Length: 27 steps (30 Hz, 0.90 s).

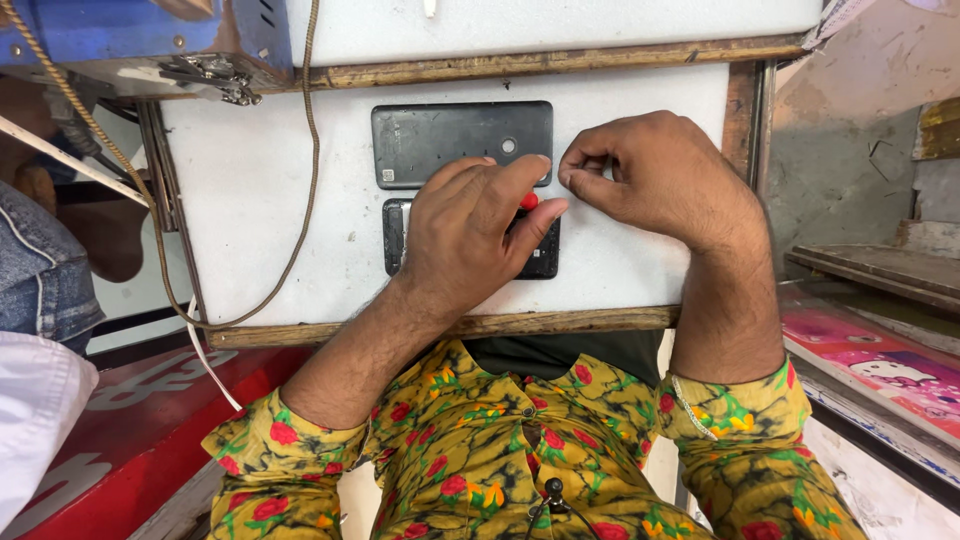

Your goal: The person removes the back cover of a smartphone and uses a red-handled screwdriver to unscrew and remove internal components. The person then reassembles the phone by placing the back cover back on.

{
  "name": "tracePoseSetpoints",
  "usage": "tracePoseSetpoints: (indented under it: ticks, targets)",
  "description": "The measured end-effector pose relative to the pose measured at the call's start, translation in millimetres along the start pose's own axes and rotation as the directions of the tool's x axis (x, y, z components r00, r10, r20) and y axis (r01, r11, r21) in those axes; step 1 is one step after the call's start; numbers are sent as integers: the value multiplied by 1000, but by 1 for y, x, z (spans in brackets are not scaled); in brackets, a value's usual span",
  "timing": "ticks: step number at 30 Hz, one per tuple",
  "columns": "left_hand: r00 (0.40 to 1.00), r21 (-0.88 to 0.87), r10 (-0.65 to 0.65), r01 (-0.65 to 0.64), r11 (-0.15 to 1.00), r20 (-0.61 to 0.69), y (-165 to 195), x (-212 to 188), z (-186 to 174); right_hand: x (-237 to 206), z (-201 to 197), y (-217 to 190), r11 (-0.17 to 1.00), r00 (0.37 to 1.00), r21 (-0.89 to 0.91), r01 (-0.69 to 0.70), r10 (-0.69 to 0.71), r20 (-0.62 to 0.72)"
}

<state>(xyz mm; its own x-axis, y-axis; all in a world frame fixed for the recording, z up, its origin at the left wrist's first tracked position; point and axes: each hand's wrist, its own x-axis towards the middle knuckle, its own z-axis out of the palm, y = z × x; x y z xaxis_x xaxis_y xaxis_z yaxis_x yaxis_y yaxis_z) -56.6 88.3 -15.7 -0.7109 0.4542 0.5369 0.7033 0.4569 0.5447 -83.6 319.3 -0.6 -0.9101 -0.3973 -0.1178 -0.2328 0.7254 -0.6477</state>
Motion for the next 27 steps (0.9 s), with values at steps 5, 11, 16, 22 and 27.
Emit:
tracePoseSetpoints:
  ticks: [5, 11, 16, 22, 27]
  targets:
    - [1000, 25, -1, 1, 1000, 26, 1, 2, 1, 0, 2, 1, 1000, 1000, -26, 1, -1, -1]
    - [992, 48, 60, -66, 997, 107, 7, 8, -3, 0, 3, 4, 1000, 1000, -27, -12, 13, 9]
    - [961, -73, 115, -100, 992, 252, 15, 17, -1, 1, 2, 5, 1000, 999, -5, -26, 26, 45]
    - [940, 181, 14, -80, 980, 342, 24, 22, -4, 0, 4, 7, 998, 1000, -65, 12, -11, 14]
    - [940, 142, 23, -76, 987, 340, 33, 26, -2, -1, 3, 9, 999, 999, -33, 0, 1, 34]
